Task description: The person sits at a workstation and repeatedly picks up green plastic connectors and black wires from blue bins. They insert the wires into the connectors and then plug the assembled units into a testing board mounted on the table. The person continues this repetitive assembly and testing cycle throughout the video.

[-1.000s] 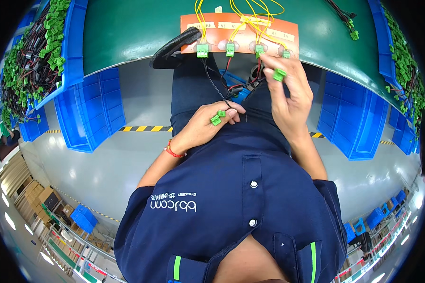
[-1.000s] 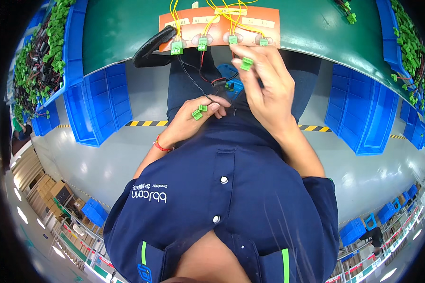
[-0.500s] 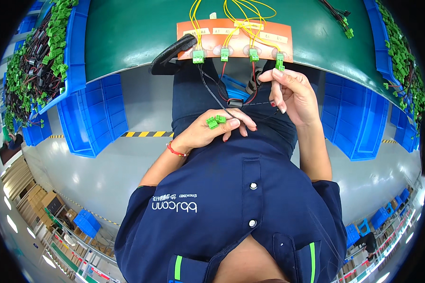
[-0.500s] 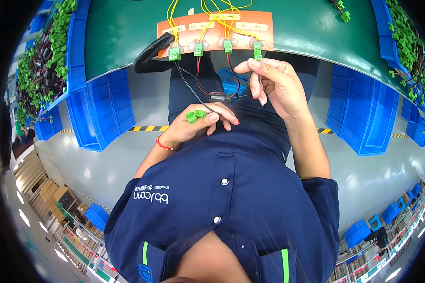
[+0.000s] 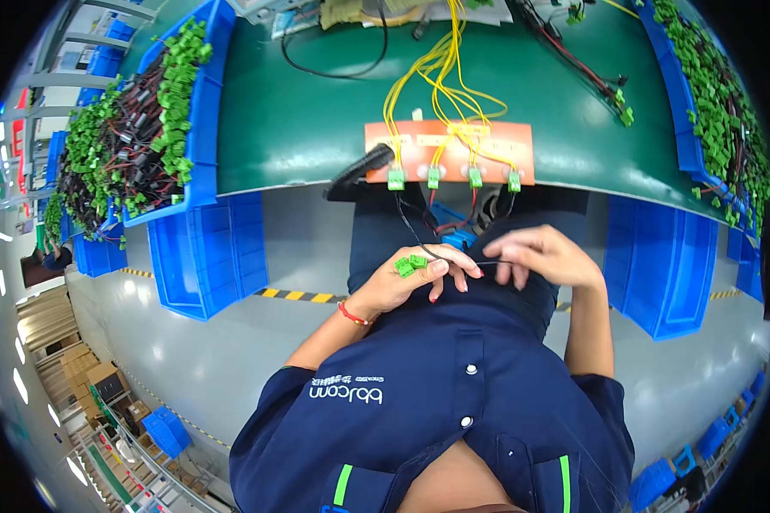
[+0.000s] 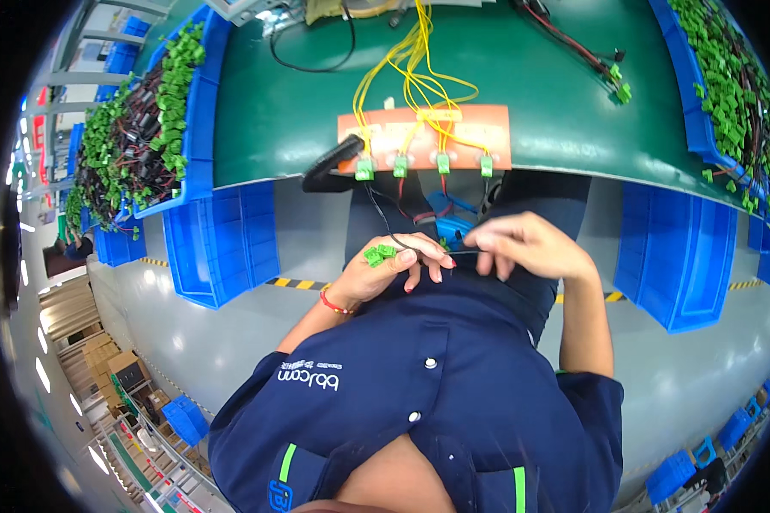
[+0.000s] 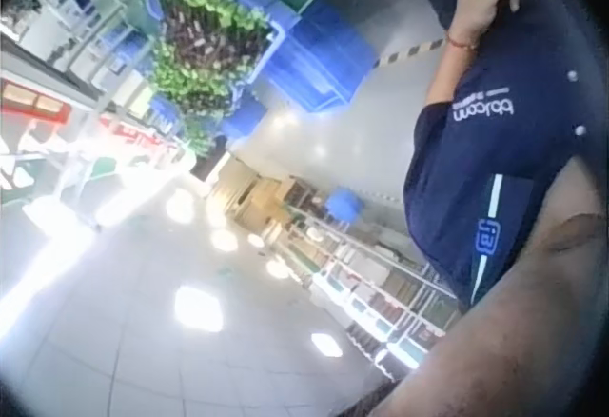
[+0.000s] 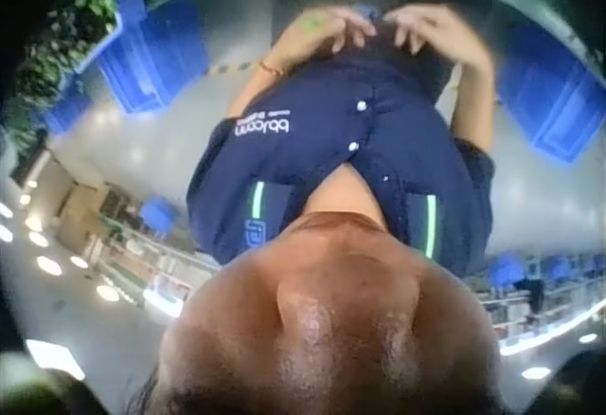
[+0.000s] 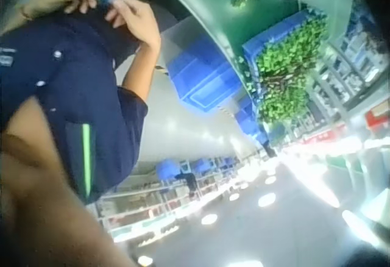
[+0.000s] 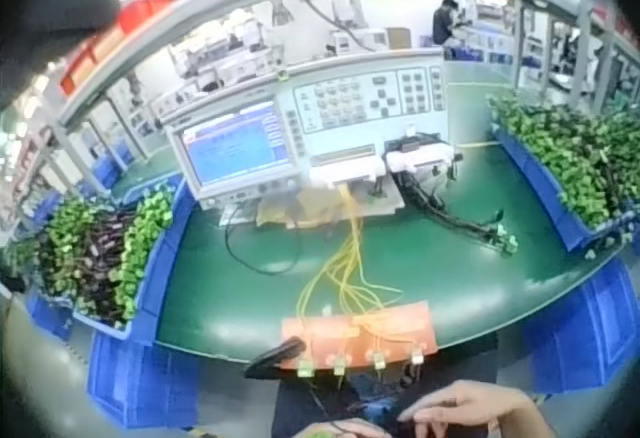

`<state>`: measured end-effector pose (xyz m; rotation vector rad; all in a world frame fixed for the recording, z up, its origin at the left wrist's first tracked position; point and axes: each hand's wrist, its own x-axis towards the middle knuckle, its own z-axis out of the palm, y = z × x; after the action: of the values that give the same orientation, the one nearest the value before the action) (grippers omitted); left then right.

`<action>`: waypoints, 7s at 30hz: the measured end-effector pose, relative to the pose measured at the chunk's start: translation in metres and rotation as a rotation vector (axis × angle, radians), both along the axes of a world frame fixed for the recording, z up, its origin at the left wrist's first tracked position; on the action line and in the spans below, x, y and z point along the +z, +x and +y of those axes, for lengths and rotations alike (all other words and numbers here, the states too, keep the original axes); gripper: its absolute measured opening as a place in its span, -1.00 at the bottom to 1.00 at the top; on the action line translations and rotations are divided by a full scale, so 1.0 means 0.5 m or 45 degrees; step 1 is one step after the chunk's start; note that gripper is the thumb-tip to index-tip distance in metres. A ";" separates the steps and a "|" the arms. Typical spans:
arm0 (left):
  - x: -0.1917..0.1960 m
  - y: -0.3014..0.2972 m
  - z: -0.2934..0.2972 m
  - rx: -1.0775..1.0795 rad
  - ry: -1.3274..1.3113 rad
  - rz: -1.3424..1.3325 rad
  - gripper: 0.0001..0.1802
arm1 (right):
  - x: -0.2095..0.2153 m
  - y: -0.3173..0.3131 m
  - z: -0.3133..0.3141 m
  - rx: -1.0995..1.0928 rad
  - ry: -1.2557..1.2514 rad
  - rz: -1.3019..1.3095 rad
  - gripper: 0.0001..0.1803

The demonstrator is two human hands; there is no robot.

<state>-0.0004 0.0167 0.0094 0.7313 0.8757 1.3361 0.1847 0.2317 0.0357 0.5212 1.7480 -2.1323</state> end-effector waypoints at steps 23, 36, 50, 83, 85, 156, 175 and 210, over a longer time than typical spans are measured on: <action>0.017 -0.033 0.031 0.721 -0.027 0.390 -0.49 | -0.032 0.019 -0.001 -0.646 -0.293 0.416 -0.69; 0.032 -0.022 0.050 0.492 -0.252 -0.346 -0.70 | -0.026 -0.080 -0.069 -0.479 -0.260 0.499 -0.70; 0.044 -0.009 -0.030 0.096 -0.215 -0.160 -0.63 | 0.210 0.146 0.170 -0.539 1.213 0.251 -0.71; 0.059 0.017 -0.005 0.400 -0.329 0.393 -0.62 | 0.235 0.437 0.822 -1.081 1.957 -0.617 -0.60; 0.059 0.016 -0.004 0.397 -0.327 0.386 -0.62 | 0.233 0.453 0.835 -0.990 2.136 -0.429 -0.61; 0.023 -0.001 0.030 0.997 -0.251 0.151 -0.62 | 0.003 -0.088 -0.196 -0.777 -0.001 0.612 -0.75; -0.003 -0.046 -0.017 0.955 -0.389 0.254 -0.59 | -0.030 -0.188 -0.190 -1.021 -0.706 0.320 -0.72; -0.056 0.015 -0.004 0.296 -0.493 -0.111 -0.54 | -0.113 -0.025 -0.112 -0.067 0.767 0.381 -0.73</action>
<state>0.0069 0.0145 -0.0185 0.2746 1.1332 1.3355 0.1723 0.1759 -0.0208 0.4043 2.5883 -1.7558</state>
